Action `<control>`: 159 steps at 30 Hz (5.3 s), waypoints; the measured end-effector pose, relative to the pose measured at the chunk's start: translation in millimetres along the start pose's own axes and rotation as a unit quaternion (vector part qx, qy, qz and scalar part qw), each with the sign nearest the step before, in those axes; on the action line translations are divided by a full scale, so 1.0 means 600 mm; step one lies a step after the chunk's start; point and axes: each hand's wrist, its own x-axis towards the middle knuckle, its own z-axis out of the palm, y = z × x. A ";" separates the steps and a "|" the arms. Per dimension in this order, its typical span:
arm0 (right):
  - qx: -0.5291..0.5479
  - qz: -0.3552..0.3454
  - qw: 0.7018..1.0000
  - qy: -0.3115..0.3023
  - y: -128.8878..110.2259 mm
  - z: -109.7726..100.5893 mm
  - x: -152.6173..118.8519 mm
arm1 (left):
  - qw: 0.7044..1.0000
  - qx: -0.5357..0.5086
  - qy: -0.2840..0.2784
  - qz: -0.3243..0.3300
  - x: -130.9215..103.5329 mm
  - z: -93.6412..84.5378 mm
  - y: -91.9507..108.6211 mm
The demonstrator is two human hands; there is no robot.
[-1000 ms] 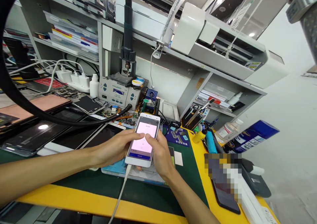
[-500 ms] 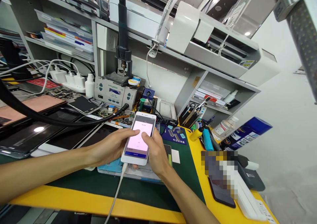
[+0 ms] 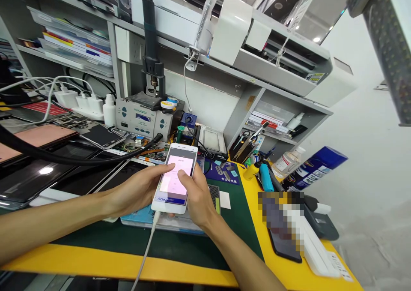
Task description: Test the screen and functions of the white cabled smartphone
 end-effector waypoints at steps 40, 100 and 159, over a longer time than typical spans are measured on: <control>0.010 0.019 1.000 -0.009 0.000 -0.003 0.002 | 1.000 0.010 -0.024 0.010 -0.003 -0.001 0.002; -0.099 -0.028 0.994 0.020 -0.004 -0.001 0.004 | 0.999 0.035 -0.004 0.018 -0.002 0.004 0.004; -0.098 -0.024 0.995 0.003 -0.009 -0.001 0.006 | 0.999 0.029 0.013 0.011 -0.005 0.016 0.011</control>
